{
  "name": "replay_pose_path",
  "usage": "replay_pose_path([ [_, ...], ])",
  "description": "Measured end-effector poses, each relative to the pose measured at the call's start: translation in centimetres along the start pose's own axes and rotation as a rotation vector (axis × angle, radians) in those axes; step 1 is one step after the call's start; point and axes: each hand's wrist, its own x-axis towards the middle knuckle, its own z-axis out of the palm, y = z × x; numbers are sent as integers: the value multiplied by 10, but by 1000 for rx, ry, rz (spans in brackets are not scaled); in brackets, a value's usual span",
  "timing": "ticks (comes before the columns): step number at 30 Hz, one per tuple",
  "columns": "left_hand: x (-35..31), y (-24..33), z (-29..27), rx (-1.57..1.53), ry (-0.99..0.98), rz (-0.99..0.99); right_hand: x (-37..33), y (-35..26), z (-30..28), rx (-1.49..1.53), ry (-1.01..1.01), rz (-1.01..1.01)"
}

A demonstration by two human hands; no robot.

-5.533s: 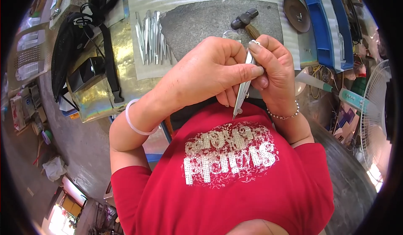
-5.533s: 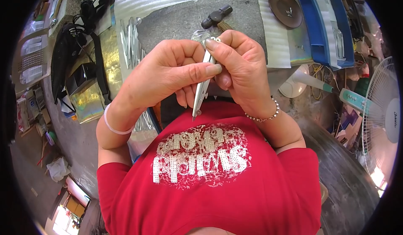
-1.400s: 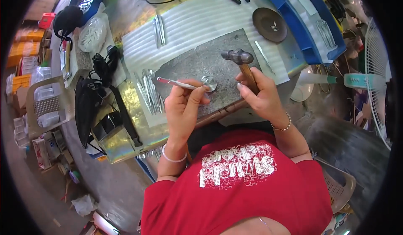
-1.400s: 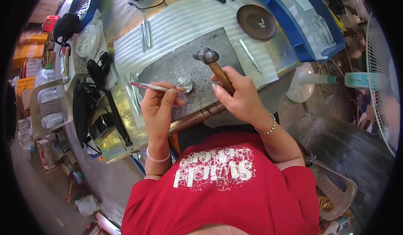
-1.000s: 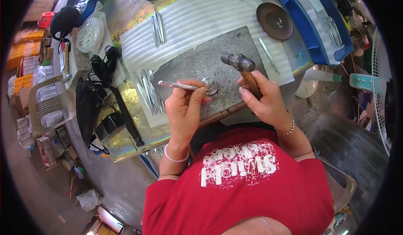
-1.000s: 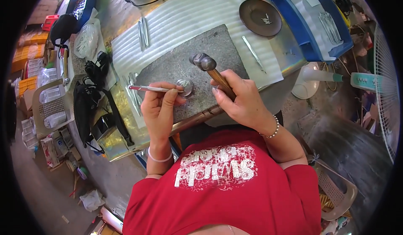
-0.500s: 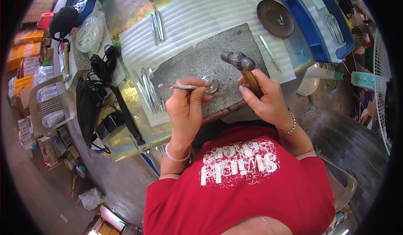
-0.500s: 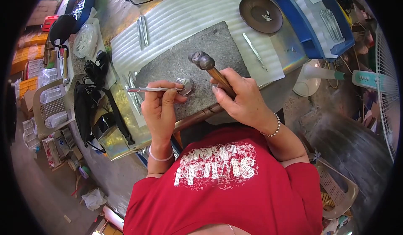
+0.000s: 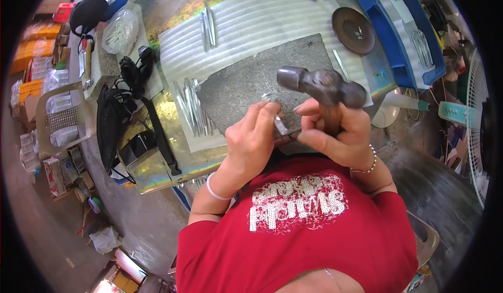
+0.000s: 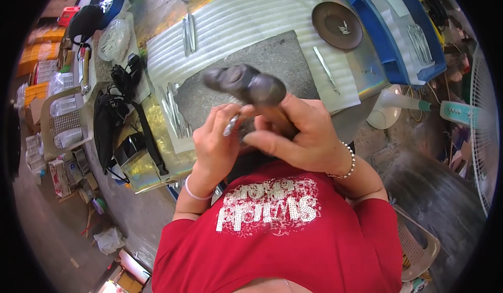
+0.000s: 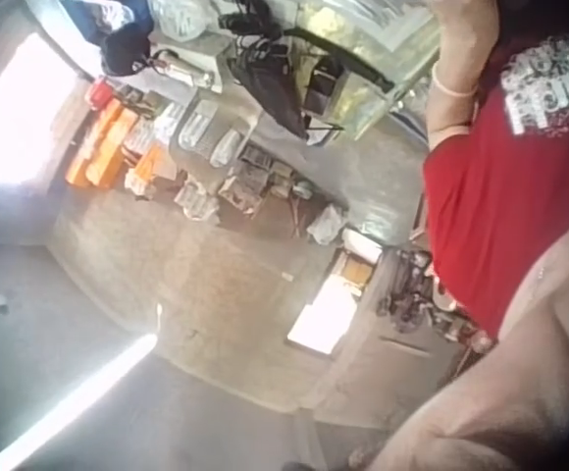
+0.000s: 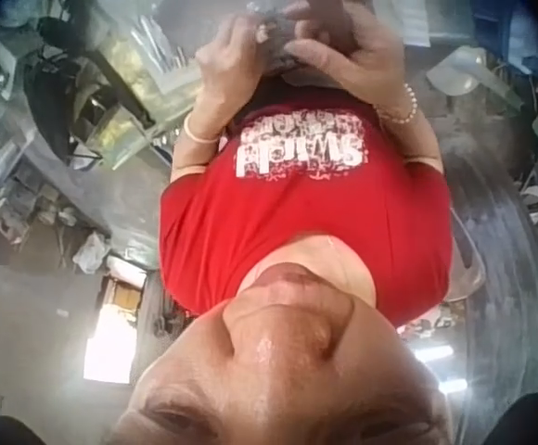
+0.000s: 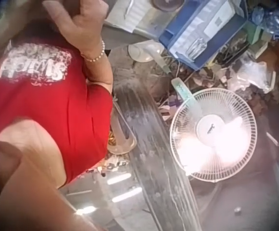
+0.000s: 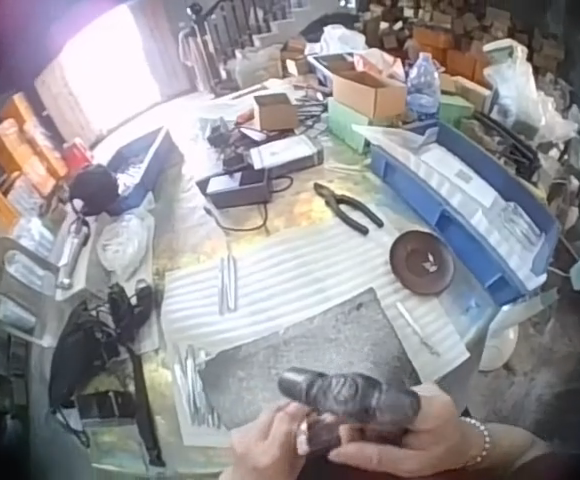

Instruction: Hammering small metal components onto a thin metal rod at a workbench.

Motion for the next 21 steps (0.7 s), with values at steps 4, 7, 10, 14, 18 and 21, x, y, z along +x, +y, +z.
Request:
replay_pose_path([
  [4,-3,-8,-3,-86,-132,-28,38,-27,7,-295,-129,-458],
  [7,1,-5,-5,-216,-3,-9,41,-43,8,-421,-309,-409],
  [10,-4,-14,3,-109,11,45,34,-52,4,-395,-268,-286],
  [14,0,-11,-9,-166,9,-3,9,-62,-11,-417,-186,-173],
  [18,1,-14,-7,-174,4,-14,3,-81,-20,-618,-285,-240],
  [21,2,-15,-4,-175,28,5,-3,-85,-14,-683,-172,-251],
])
